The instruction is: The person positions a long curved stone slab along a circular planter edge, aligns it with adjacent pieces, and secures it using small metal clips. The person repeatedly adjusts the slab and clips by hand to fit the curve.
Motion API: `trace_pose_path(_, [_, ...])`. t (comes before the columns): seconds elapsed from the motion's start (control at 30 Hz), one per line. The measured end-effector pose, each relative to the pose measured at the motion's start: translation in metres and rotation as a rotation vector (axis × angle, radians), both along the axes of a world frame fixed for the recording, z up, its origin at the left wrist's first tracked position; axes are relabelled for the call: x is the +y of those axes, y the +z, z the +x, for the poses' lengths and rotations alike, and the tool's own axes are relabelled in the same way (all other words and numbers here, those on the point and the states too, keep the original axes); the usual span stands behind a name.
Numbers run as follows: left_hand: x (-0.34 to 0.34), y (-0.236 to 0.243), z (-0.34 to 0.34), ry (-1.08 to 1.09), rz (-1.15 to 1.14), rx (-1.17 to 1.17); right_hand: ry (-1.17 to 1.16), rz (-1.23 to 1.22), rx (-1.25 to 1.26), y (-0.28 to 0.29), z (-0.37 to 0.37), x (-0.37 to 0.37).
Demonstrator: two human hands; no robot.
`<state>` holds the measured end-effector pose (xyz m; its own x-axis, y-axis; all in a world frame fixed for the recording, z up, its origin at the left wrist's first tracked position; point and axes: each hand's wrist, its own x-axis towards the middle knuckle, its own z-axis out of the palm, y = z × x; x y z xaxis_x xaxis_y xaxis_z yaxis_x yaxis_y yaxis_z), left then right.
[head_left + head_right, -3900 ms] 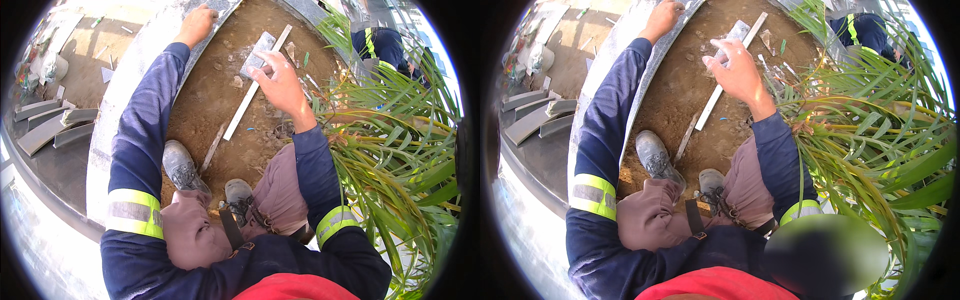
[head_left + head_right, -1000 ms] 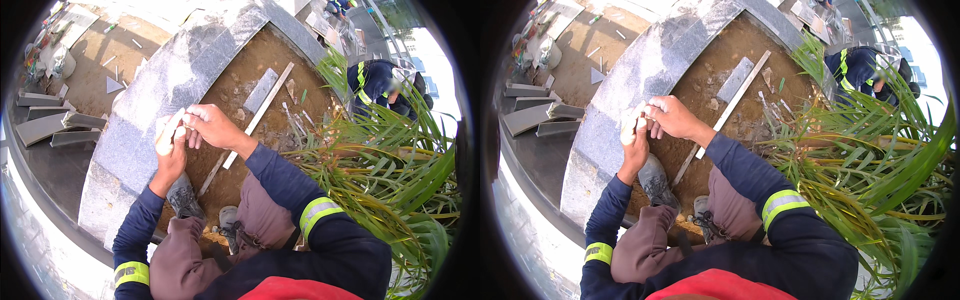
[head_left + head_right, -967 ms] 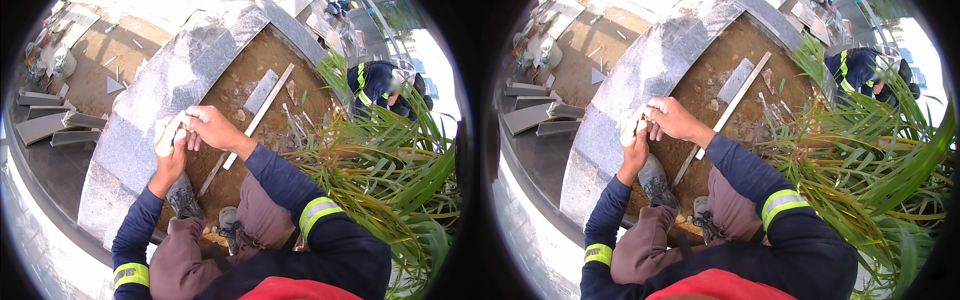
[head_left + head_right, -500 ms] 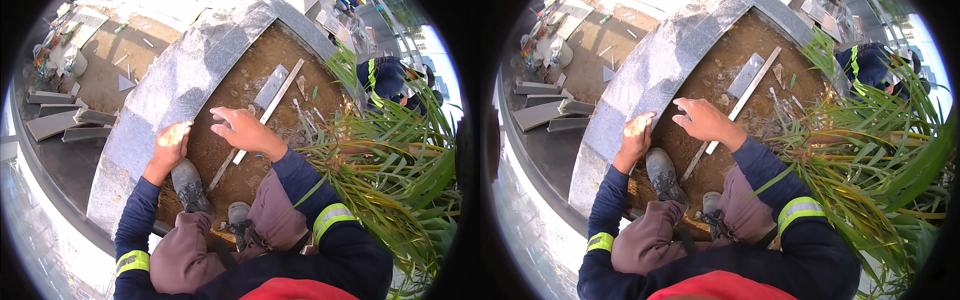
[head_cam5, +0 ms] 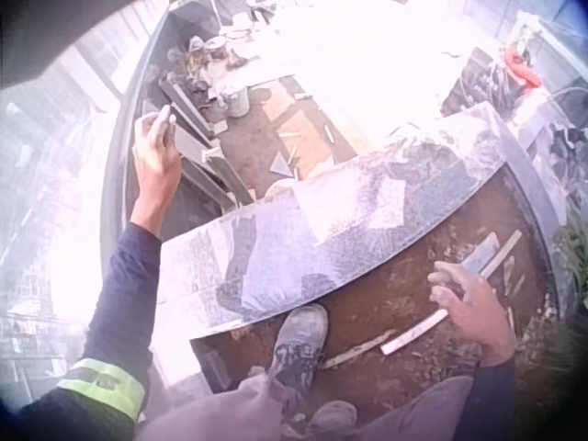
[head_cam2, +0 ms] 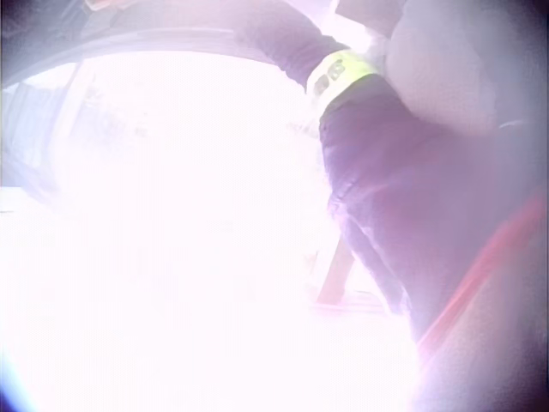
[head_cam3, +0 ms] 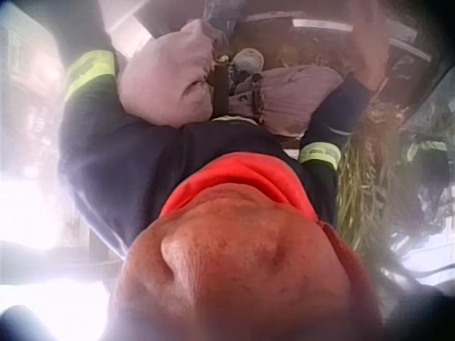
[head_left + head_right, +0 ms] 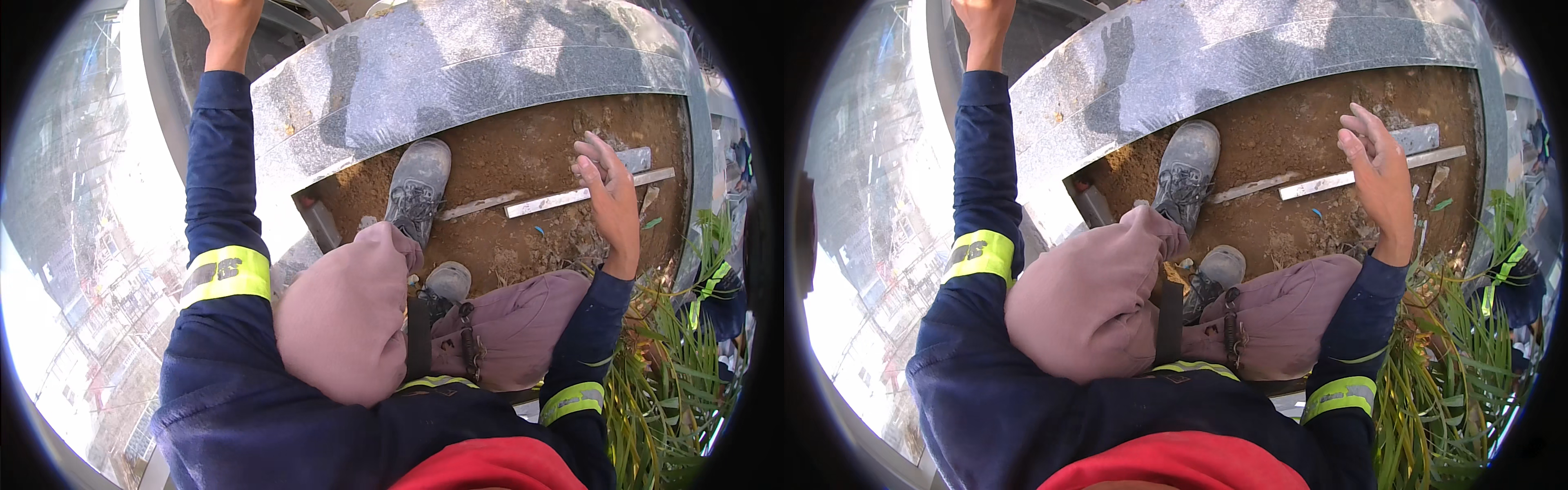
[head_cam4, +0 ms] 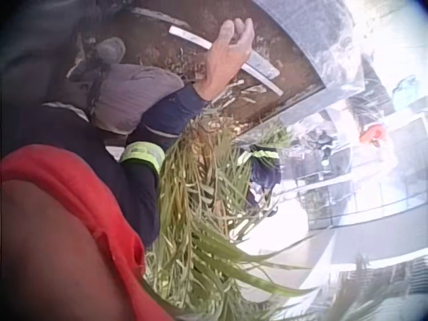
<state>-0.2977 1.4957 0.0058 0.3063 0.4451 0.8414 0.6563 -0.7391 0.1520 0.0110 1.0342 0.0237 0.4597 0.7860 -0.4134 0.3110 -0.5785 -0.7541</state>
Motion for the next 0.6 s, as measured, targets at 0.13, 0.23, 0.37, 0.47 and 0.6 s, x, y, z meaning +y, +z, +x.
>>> trace_pose_path(0.13, [-0.027,-0.007,-0.055,0.401,-0.531,0.062,0.076,-0.024,0.002,-0.009,-0.004,0.017])
trace_pose_path(0.23, [0.000,-0.023,-0.101,0.579,-0.447,0.059,0.143,-0.041,-0.009,-0.015,-0.006,0.025])
trace_pose_path(0.37, [-0.018,-0.056,-0.148,0.372,-0.527,0.145,0.208,-0.053,-0.005,-0.027,-0.001,0.029])
trace_pose_path(0.47, [-0.126,-0.087,-0.127,-0.014,-0.821,0.221,0.199,-0.079,-0.016,-0.028,0.003,0.031])
trace_pose_path(0.6, [-0.266,-0.095,-0.132,-0.184,-0.980,0.619,0.196,-0.091,0.003,-0.030,0.004,0.031])
